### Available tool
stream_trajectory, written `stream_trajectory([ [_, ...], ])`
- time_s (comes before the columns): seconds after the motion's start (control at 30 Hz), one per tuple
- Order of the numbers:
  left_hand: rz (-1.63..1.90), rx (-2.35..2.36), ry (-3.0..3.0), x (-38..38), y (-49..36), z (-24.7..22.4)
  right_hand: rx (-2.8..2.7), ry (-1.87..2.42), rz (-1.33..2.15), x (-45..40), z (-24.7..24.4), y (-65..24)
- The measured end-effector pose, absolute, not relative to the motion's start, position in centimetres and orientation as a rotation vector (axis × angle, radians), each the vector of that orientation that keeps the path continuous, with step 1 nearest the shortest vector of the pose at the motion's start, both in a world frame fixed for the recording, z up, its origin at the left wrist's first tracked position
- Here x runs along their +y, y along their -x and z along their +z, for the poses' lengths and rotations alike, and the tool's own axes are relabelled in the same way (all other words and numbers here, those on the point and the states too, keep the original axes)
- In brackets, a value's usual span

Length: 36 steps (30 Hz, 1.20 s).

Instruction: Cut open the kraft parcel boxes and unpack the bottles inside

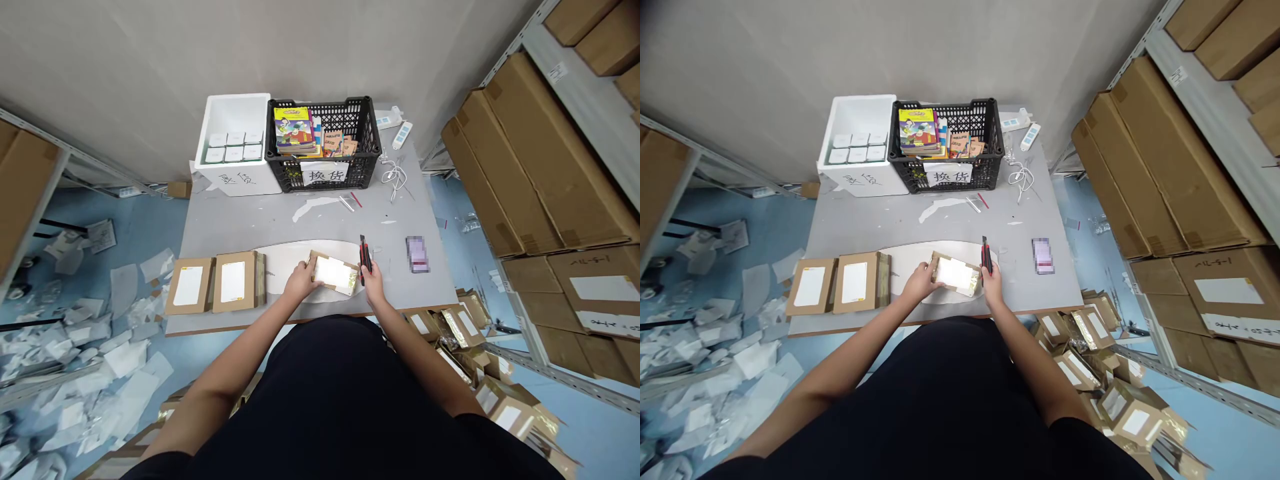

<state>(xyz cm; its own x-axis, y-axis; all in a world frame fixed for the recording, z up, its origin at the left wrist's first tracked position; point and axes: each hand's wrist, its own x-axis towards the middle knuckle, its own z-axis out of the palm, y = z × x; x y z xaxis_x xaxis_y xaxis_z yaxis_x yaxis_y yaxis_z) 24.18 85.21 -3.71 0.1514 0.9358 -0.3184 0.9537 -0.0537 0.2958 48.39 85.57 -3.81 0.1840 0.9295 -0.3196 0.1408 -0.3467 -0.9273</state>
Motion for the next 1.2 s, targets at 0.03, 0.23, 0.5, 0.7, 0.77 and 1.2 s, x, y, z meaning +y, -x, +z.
stream_trajectory([
  [0.03, -0.101, 1.825, -1.985, 84.2, -24.2, -3.6, -1.045, 1.618, 1.245, 86.6, -3.5, -48.5],
  [0.23, -0.124, 1.851, -2.216, 83.3, -24.8, -2.8, -1.161, 1.654, 1.323, 89.4, -1.0, -50.5],
  [0.5, -0.181, 1.373, -2.411, 87.9, -25.3, -3.4, -2.121, 2.097, 0.827, 83.2, 3.4, -52.4],
  [0.7, -0.128, 1.382, -2.423, 87.1, -25.3, -3.1, -2.467, 2.280, 0.685, 81.3, 3.5, -51.2],
  [0.77, -0.116, 1.401, -2.424, 86.8, -25.4, -3.0, -2.521, 2.289, 0.684, 81.2, 3.6, -50.9],
  [1.2, -0.040, 1.423, -2.456, 86.8, -25.3, -4.2, -2.609, 2.402, 0.675, 81.4, 4.8, -48.3],
])
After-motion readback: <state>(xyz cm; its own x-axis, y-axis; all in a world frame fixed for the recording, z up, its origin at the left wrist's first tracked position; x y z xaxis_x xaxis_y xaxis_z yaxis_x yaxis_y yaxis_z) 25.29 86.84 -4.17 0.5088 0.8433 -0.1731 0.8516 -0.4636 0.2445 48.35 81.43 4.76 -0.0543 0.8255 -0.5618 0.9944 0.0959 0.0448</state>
